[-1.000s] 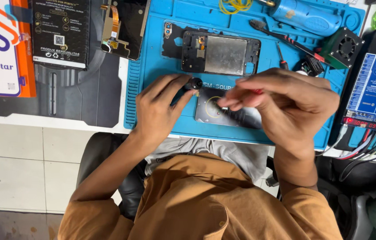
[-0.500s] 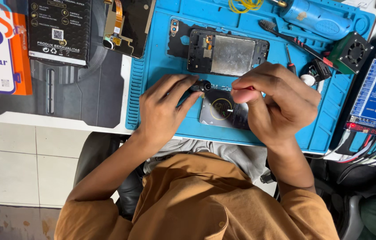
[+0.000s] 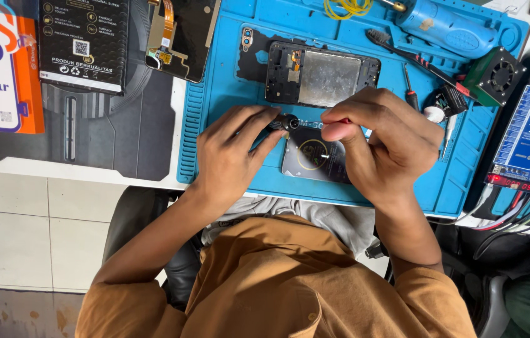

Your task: The person applies adhesive to a smartphone chassis and then uses a red-handled screwdriver to pry and separate the screen assembly from the frame. They rotate the device to access different edges while working.

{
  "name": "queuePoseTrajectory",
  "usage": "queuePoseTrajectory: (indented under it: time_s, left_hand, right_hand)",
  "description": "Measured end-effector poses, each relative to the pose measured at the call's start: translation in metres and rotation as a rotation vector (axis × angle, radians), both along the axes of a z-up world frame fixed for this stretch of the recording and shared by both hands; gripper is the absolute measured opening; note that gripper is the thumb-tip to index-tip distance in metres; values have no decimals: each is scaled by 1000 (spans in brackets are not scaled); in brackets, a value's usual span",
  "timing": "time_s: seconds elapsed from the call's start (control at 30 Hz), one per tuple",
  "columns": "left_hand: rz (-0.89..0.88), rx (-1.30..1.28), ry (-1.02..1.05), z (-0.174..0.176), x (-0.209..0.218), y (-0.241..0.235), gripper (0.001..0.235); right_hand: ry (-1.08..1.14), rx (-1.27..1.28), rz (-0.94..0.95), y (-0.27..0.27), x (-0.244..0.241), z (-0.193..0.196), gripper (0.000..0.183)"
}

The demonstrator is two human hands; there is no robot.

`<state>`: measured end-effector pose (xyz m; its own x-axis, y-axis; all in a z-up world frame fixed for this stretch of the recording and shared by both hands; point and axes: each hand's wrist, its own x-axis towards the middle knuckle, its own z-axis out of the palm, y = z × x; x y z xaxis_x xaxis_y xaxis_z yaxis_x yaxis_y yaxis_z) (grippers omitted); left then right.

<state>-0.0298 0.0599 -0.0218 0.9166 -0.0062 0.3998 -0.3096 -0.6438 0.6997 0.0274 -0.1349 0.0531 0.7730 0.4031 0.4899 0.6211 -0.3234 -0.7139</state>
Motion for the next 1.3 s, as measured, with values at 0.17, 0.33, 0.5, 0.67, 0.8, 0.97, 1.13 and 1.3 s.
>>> queuePoseTrajectory:
  time_s: [0.17, 0.33, 0.5, 0.67, 0.8, 0.97, 1.13, 1.3]
  left_hand:
    - [3, 3, 6, 0, 0, 0, 30]
    - [3, 3, 0, -2, -1, 1, 30]
    - [6, -22, 3, -2, -1, 5, 28]
    - [55, -29, -1, 2, 2, 20, 25]
    - [114, -38, 28, 7, 2, 22, 21]
    - [123, 97, -25, 8, 0, 17, 26]
    - [139, 86, 35, 11, 0, 14, 31]
    - [224, -134, 23, 13, -10, 6, 64]
  right_hand:
    - [14, -16, 4, -2, 0, -3, 7]
    - [117, 147, -24, -5, 0, -8, 17]
    - [244, 359, -22, -13, -2, -11, 25]
    - [278, 499, -29, -34, 1, -15, 30]
    - [297, 584, -76, -63, -2, -21, 32]
    - [366, 613, -197, -98, -18, -37, 29]
    - [407, 710, -218, -119, -30, -54, 28]
    - [422, 743, -239, -129, -37, -62, 28]
